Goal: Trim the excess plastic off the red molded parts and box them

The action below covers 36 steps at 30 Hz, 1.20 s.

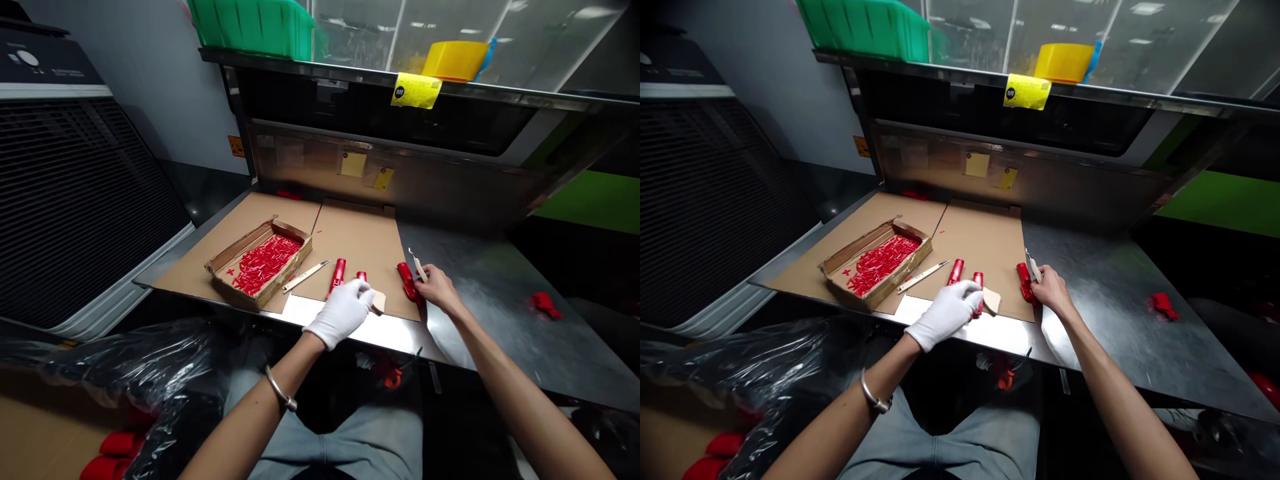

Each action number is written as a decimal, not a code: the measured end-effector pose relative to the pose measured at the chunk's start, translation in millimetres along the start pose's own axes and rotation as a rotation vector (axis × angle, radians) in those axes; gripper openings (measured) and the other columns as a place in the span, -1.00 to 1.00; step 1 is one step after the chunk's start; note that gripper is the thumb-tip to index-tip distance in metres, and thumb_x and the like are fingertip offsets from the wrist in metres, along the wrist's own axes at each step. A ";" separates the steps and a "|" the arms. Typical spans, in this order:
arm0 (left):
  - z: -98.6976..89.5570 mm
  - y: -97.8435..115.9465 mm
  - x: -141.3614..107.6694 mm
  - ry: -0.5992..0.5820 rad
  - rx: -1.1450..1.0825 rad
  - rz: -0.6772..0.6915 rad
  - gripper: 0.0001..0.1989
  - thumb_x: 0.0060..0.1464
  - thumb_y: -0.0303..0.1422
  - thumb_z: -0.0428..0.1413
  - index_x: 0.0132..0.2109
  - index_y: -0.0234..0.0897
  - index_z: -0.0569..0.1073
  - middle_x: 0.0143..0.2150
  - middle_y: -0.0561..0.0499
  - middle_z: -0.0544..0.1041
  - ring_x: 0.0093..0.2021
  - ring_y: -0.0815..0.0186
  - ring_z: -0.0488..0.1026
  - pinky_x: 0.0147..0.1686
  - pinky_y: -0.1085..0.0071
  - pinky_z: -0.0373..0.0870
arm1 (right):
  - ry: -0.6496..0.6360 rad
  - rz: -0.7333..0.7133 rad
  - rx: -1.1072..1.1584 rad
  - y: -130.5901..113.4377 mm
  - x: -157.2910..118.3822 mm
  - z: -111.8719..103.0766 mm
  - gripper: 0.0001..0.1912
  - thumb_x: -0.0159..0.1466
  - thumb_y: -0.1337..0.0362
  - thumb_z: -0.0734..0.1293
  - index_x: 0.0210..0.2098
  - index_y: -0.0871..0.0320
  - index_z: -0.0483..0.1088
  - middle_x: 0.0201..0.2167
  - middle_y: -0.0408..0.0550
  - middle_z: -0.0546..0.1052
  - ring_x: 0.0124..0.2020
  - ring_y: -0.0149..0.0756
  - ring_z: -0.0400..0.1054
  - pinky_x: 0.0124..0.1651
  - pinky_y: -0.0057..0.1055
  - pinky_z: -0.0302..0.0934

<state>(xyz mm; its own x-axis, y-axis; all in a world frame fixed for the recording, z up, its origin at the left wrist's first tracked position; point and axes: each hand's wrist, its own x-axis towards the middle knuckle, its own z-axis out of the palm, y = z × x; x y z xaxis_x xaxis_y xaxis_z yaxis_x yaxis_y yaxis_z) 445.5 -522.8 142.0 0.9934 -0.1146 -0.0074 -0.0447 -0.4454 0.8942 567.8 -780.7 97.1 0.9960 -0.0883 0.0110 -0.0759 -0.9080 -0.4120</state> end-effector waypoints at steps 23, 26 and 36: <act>4.0 -0.1 -76.2 0.295 -1.398 -0.206 -0.64 0.06 -0.07 0.24 -0.24 -0.31 0.43 -0.45 0.10 0.35 -0.45 0.45 0.32 -0.39 0.52 0.32 | -0.434 -0.282 1.035 -122.0 -198.2 20.5 -0.65 0.19 -0.04 0.39 -0.21 0.03 0.30 -0.45 -0.17 0.33 -0.51 -0.37 0.23 -0.47 -0.41 0.22; 2.0 -0.3 -85.9 0.330 -1.347 -0.209 -0.64 0.07 -0.06 0.22 -0.25 -0.30 0.44 -0.45 0.09 0.34 -0.46 0.46 0.29 -0.41 0.53 0.30 | -0.494 -0.294 1.072 -126.2 -201.5 31.9 -0.57 0.10 -0.07 0.45 -0.22 0.00 0.27 -0.46 -0.20 0.30 -0.49 -0.36 0.20 -0.46 -0.39 0.22; -28.7 1.3 -103.6 0.133 -1.752 -0.335 -0.81 0.27 -0.31 0.06 -0.05 -0.26 0.47 -0.46 0.07 0.27 -0.47 0.43 0.28 -0.37 0.47 0.38 | -0.352 -0.700 0.423 -115.1 -202.3 -37.9 -0.69 0.37 0.08 0.24 0.05 0.02 0.28 -0.18 -0.05 0.45 -0.24 -0.27 0.38 -0.24 -0.38 0.33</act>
<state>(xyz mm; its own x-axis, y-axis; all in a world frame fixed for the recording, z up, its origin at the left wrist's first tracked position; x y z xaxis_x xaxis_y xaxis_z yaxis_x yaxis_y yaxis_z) 345.6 -486.1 156.7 0.9405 -0.1218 -0.3171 0.2062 0.9466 0.2479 373.2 -673.8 176.8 0.7692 0.6247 0.1345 0.5096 -0.4728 -0.7188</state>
